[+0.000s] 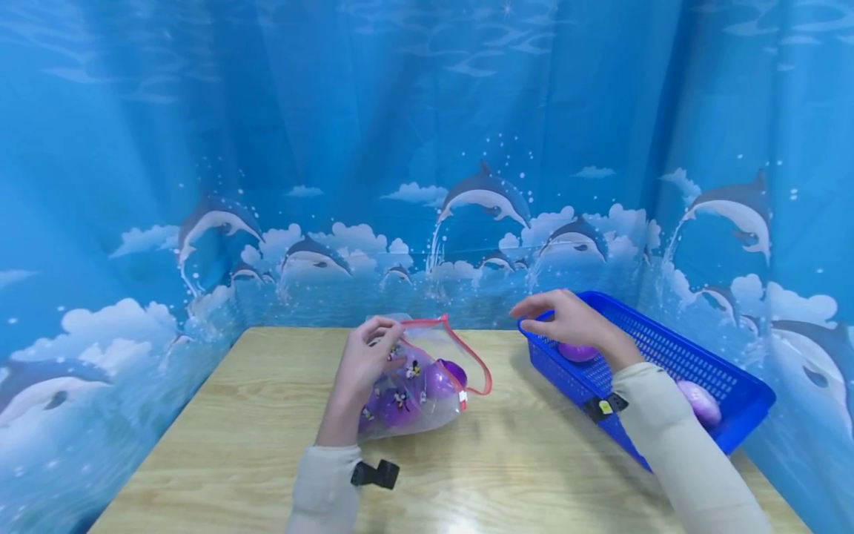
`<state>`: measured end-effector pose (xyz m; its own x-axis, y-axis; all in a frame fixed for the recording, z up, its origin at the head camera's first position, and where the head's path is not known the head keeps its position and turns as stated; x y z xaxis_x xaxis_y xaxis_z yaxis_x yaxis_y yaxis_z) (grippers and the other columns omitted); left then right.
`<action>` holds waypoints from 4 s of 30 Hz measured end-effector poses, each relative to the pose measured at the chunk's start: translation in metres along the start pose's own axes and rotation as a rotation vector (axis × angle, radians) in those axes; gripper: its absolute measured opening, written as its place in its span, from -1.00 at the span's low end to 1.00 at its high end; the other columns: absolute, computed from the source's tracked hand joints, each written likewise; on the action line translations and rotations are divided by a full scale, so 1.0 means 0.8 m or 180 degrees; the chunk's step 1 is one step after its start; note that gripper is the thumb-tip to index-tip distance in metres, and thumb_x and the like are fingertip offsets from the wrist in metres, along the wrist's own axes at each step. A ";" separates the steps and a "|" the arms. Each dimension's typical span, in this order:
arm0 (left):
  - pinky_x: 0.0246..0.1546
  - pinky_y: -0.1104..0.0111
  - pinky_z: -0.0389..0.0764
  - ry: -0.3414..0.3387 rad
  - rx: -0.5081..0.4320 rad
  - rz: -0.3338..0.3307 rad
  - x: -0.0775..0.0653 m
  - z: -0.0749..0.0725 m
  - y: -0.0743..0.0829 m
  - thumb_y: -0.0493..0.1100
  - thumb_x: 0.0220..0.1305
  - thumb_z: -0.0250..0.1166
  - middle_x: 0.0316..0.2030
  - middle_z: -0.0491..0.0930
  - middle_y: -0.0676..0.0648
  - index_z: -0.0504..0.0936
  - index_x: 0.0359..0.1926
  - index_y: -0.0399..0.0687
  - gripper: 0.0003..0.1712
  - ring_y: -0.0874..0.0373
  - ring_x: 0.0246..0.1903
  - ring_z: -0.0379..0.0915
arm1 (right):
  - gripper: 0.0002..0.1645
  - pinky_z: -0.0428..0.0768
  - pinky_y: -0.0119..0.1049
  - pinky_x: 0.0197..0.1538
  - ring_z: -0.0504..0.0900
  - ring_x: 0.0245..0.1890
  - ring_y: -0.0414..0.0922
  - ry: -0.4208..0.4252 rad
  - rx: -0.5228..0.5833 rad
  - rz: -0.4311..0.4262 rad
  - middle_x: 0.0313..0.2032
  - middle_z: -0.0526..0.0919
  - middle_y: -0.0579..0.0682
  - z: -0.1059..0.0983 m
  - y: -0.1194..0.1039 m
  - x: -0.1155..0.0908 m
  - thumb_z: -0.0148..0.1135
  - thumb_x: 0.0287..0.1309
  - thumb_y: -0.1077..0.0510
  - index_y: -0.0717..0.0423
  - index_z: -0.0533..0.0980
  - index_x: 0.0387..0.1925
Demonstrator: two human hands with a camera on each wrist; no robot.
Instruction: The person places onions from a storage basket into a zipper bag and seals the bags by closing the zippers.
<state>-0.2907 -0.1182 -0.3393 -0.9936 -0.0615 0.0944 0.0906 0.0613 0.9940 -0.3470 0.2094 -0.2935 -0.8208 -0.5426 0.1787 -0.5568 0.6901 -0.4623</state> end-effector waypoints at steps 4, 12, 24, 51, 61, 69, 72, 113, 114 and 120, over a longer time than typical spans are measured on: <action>0.00 0.17 0.84 0.0013 0.0003 -0.0006 0.001 -0.001 -0.001 -0.07 0.51 0.23 0.13 0.51 -0.23 0.62 0.03 -0.23 -0.69 -0.15 0.05 0.59 | -0.65 0.70 0.20 0.23 0.66 0.17 0.20 -0.0017 -0.0227 0.0133 0.13 0.72 0.19 -0.011 0.027 -0.002 0.24 0.43 0.17 0.13 0.63 0.17; -0.03 0.17 0.85 0.0024 0.0011 -0.0061 0.002 -0.002 -0.005 -0.07 0.49 0.25 0.12 0.52 -0.21 0.64 0.03 -0.20 -0.71 -0.11 0.04 0.56 | -0.62 0.64 0.27 0.27 0.59 0.23 0.31 -0.0178 -0.0424 0.0405 0.14 0.70 0.25 -0.016 0.083 -0.012 0.27 0.38 0.19 0.22 0.62 0.17; -0.01 0.18 0.84 0.0015 0.0007 -0.0037 0.001 -0.002 -0.003 -0.08 0.50 0.24 0.10 0.52 -0.21 0.63 0.03 -0.21 -0.71 -0.11 0.05 0.56 | -0.56 0.71 0.25 0.11 0.60 0.11 0.42 -0.0547 -0.0822 0.0779 0.04 0.67 0.43 -0.013 0.156 -0.020 0.39 0.17 0.26 0.31 0.62 0.10; 0.01 0.15 0.84 0.0015 0.0046 0.0009 0.000 -0.003 -0.002 -0.06 0.52 0.23 0.10 0.53 -0.24 0.63 0.04 -0.21 -0.70 -0.13 0.03 0.59 | -0.13 0.66 0.35 0.15 0.46 0.21 0.49 -0.0765 -0.0393 0.1250 0.28 0.37 0.57 0.014 0.211 -0.036 0.42 0.11 0.27 0.26 0.31 0.44; 0.03 0.14 0.83 -0.0006 0.0005 -0.0034 0.001 -0.002 -0.002 -0.06 0.52 0.23 0.11 0.52 -0.22 0.60 0.07 -0.24 -0.66 -0.10 0.07 0.55 | -0.12 0.65 0.35 0.12 0.51 0.13 0.44 -0.0666 -0.0278 0.1282 0.19 0.42 0.54 0.021 0.229 -0.044 0.49 0.06 0.20 0.31 0.26 0.35; 0.01 0.17 0.84 0.0027 0.0052 -0.0047 0.002 -0.002 -0.002 -0.06 0.52 0.23 0.12 0.51 -0.22 0.61 0.07 -0.24 -0.66 -0.12 0.08 0.54 | -0.26 0.79 0.10 -0.06 0.57 0.04 0.30 -0.0758 0.0221 0.1468 0.12 0.44 0.54 0.020 0.232 -0.051 0.35 0.27 0.14 0.41 0.33 0.35; 0.01 0.17 0.84 0.0043 0.0088 -0.0048 0.001 -0.002 -0.003 -0.05 0.52 0.23 0.14 0.51 -0.22 0.62 0.05 -0.21 -0.68 -0.13 0.10 0.54 | -0.25 0.81 0.07 -0.08 0.57 0.04 0.29 -0.0782 0.0363 0.1563 0.15 0.40 0.56 0.020 0.231 -0.052 0.34 0.32 0.09 0.43 0.30 0.36; 0.01 0.15 0.84 0.0034 -0.0003 -0.0007 -0.002 -0.003 -0.002 -0.06 0.51 0.23 0.09 0.53 -0.23 0.63 0.04 -0.20 -0.70 -0.12 0.04 0.58 | -0.03 0.77 -0.01 0.02 0.62 0.09 0.16 -0.0389 0.0096 0.0693 0.26 0.49 0.37 -0.018 0.159 -0.025 0.60 0.00 -0.03 0.12 0.40 0.41; 0.01 0.14 0.84 0.0033 -0.0002 -0.0008 -0.002 -0.002 -0.001 -0.06 0.51 0.23 0.09 0.53 -0.23 0.63 0.04 -0.20 -0.70 -0.11 0.04 0.58 | -0.03 0.77 -0.01 0.02 0.63 0.09 0.16 -0.0384 0.0083 0.0683 0.27 0.49 0.36 -0.018 0.155 -0.024 0.60 0.00 -0.04 0.10 0.39 0.42; 0.02 0.13 0.83 0.0024 0.0009 -0.0015 -0.004 -0.002 0.000 -0.04 0.51 0.24 0.10 0.53 -0.23 0.63 0.05 -0.19 -0.68 -0.13 0.05 0.58 | 0.03 0.78 0.07 0.05 0.59 0.17 0.23 -0.0372 0.0111 0.0688 0.37 0.41 0.34 -0.014 0.122 -0.012 0.59 0.04 -0.10 -0.02 0.31 0.49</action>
<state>-0.2878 -0.1193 -0.3399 -0.9935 -0.0695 0.0902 0.0858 0.0637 0.9943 -0.3949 0.2879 -0.3306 -0.8990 -0.4371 -0.0284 -0.3634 0.7803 -0.5090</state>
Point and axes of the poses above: each hand's wrist, its own x-axis towards the middle knuckle, its own z-axis out of the palm, y = z × x, the point moved 3 cm from there along x, towards the middle knuckle
